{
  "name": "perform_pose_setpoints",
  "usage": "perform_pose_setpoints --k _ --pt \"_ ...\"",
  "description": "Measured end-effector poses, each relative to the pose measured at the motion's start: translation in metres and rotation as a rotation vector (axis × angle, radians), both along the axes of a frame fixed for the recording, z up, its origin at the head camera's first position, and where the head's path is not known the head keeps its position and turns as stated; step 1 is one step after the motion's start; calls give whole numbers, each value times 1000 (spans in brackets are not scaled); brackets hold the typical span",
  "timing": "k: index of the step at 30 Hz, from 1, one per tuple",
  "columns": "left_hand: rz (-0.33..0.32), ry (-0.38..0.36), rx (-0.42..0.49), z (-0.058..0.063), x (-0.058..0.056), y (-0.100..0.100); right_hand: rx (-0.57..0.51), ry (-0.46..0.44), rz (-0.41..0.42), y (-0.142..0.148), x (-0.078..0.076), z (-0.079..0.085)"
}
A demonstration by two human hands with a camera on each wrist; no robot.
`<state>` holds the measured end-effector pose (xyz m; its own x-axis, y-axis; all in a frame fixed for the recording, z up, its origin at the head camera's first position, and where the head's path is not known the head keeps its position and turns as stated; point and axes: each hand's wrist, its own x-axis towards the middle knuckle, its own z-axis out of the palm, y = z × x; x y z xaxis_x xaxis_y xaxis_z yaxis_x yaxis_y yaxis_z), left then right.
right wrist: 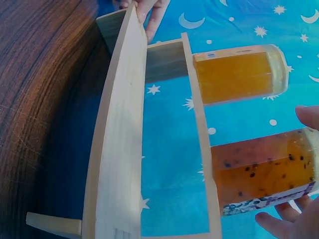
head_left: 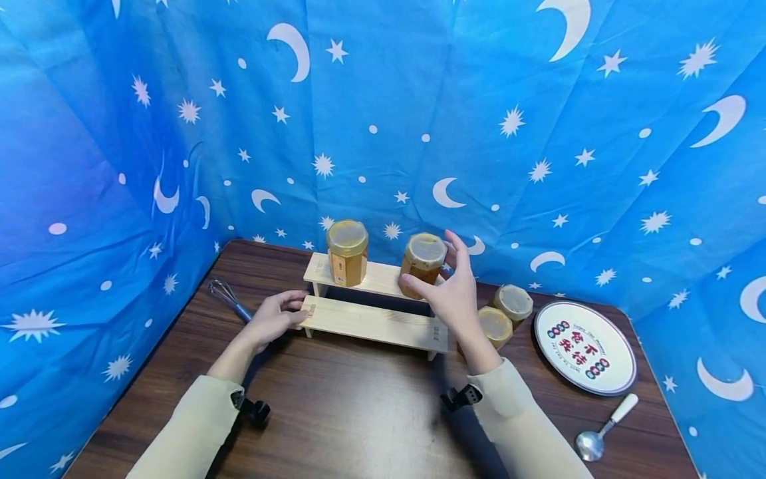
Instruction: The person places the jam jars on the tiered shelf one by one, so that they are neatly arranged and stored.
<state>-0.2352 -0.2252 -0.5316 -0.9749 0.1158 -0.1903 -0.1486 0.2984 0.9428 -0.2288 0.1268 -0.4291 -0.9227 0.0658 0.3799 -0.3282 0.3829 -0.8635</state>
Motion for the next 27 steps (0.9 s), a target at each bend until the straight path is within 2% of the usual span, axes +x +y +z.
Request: perform_pose_setpoints --k 5,11,18,27 --pt "3 -4 -1 0 0 0 41 42 -18 7 11 2" --pt "-2 -7 -5 0 1 0 60 84 -39 23 31 1" --pt "-6 -4 -9 2 1 0 72 127 -142 43 50 -10" --pt "5 -13 -4 1 1 0 42 120 -280 65 65 -31"
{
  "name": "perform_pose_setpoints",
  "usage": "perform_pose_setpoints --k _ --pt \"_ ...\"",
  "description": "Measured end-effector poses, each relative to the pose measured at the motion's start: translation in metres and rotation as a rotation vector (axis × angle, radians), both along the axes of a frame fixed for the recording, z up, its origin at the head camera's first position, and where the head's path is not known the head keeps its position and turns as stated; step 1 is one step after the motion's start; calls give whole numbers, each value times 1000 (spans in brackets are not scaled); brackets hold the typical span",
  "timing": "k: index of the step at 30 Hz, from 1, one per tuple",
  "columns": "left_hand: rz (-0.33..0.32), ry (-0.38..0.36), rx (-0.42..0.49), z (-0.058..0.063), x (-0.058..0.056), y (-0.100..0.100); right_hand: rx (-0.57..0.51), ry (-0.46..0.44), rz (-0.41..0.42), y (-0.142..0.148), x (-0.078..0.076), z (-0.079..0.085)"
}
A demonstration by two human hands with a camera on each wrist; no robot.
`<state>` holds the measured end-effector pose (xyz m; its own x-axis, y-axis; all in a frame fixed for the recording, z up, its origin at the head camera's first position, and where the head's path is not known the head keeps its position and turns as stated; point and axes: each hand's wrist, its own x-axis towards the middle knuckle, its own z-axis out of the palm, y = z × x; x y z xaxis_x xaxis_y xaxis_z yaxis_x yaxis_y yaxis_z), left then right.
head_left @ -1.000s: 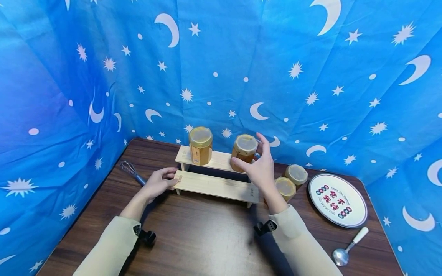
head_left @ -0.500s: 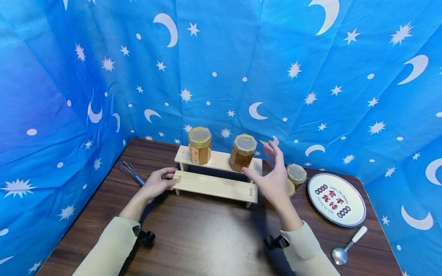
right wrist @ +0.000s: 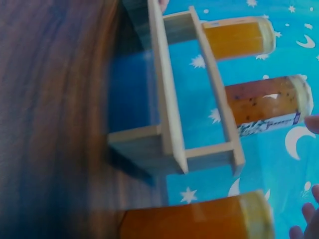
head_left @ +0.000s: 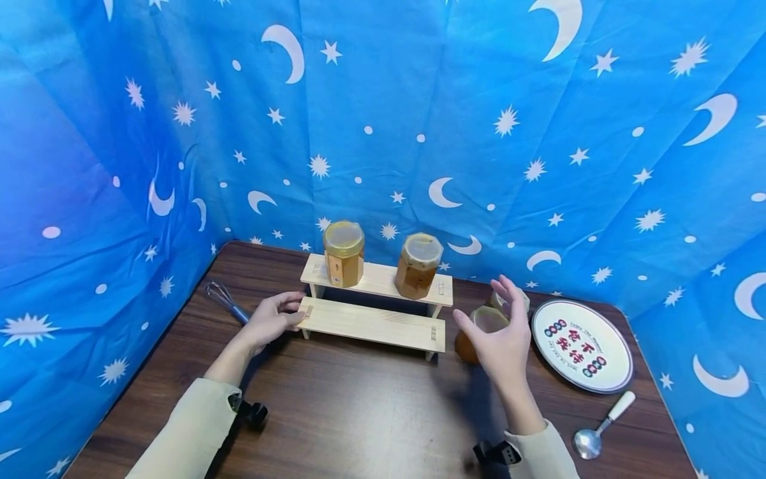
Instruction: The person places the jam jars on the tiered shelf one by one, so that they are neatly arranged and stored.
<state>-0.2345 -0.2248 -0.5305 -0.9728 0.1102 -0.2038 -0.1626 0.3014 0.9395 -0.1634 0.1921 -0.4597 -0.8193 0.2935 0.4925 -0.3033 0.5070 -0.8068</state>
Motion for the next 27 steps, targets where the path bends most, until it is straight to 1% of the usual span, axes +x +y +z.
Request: perform_pose_setpoints --k 3,6,13,21,27 --pt "5 0 5 -1 0 0 -9 18 -32 6 3 -9" --pt "0 13 11 0 1 1 -16 16 -55 10 7 -18" --pt "-4 20 26 3 3 3 -25 -29 -90 15 15 -38" --pt "-7 22 27 6 5 4 -54 -69 -135 17 16 -56" --pt "-7 17 27 5 3 3 -94 -122 -158 20 17 -67"
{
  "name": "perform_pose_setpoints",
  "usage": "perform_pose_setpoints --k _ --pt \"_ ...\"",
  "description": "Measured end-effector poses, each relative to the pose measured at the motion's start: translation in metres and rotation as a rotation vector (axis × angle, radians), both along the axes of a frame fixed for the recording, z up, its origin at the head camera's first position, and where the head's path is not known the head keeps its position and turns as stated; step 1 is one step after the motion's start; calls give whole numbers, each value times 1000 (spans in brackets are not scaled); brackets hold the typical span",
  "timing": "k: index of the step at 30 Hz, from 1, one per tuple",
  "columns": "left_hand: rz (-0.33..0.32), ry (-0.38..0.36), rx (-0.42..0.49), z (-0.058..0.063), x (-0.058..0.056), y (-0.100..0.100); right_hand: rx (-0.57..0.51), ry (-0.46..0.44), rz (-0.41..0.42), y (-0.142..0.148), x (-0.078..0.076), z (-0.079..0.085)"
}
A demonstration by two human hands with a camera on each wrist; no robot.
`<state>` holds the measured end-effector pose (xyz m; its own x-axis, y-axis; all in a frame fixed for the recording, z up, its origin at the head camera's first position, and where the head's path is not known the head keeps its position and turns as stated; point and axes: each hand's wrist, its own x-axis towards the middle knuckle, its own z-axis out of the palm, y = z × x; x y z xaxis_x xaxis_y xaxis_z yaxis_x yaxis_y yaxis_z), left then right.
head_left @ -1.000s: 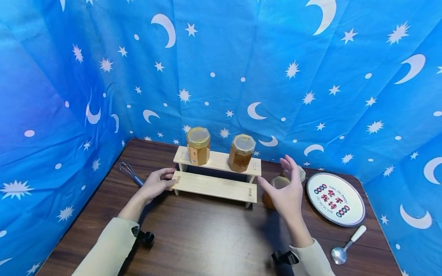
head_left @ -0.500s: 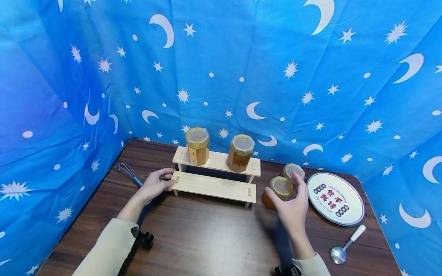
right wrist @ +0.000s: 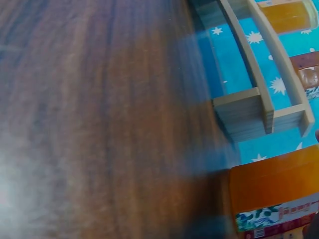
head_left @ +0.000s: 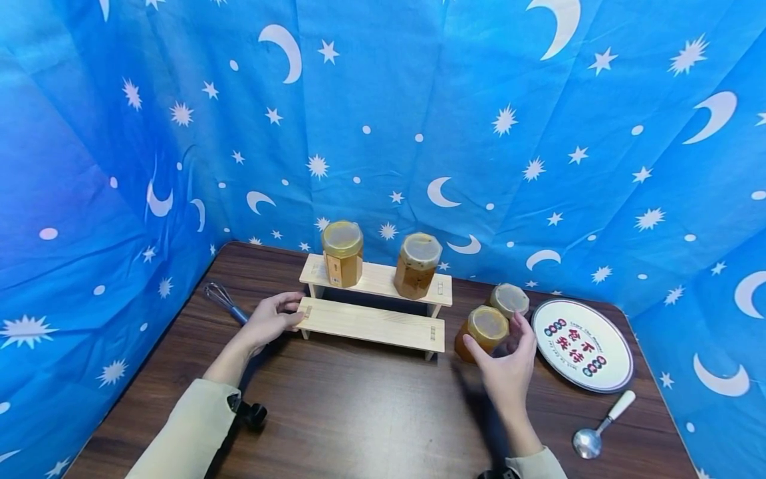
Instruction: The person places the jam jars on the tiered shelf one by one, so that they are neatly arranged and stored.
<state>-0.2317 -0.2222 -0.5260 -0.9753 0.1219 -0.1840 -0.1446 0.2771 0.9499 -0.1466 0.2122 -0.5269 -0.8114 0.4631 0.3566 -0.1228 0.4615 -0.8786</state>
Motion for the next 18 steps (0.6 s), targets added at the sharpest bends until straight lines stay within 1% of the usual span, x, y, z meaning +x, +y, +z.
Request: perform_pose_setpoints --k 4,9,11,18 --pt "12 -16 -1 -1 -1 -1 -10 -50 6 2 0 -6" --pt "6 -18 -4 -1 -1 -1 -24 -102 17 2 1 -10" --pt "-2 -12 -11 -1 -1 0 -21 -113 17 1 0 -12" --pt "2 -11 -15 -1 -2 0 -5 -126 8 1 -3 -16"
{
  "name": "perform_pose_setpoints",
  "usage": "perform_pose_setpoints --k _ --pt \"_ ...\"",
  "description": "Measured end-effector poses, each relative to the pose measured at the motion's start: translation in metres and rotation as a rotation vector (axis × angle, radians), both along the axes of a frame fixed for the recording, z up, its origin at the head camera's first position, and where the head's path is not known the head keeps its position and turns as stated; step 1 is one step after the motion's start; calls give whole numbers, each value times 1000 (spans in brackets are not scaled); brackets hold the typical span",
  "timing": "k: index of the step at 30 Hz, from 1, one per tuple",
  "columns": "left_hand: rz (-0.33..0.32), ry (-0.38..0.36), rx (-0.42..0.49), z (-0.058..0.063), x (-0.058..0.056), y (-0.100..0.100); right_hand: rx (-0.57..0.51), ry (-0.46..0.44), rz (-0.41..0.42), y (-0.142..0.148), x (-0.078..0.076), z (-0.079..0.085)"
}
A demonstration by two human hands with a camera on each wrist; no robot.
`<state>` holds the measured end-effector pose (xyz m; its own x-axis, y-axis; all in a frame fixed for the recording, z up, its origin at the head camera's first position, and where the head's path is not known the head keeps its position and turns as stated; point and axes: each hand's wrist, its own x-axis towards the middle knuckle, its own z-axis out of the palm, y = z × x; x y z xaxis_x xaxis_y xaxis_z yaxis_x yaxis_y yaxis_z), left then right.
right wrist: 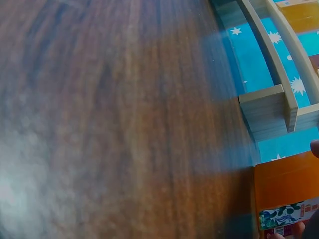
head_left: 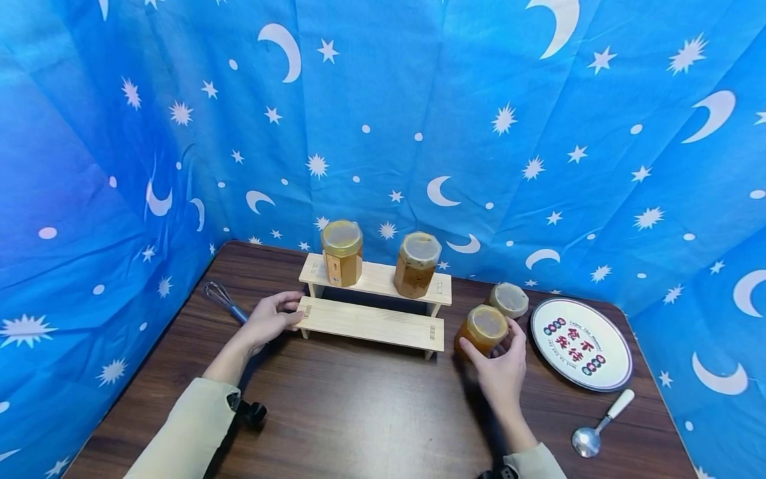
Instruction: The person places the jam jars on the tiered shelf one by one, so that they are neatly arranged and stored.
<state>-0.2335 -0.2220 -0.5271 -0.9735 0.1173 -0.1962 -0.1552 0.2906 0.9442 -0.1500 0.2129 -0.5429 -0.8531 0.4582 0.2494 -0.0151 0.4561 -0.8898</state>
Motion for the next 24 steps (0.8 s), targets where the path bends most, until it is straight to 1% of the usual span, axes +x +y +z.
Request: perform_pose_setpoints --k 8,13,18,24 --pt "2 2 -5 -1 0 -1 -19 21 -8 1 -1 -3" --pt "0 9 -9 -1 -1 -2 -39 17 -13 3 -3 -3" --pt "3 5 -7 -2 -1 -3 -57 8 -7 5 -4 -1" --pt "2 -1 0 -1 1 -1 -71 4 0 7 -1 3"
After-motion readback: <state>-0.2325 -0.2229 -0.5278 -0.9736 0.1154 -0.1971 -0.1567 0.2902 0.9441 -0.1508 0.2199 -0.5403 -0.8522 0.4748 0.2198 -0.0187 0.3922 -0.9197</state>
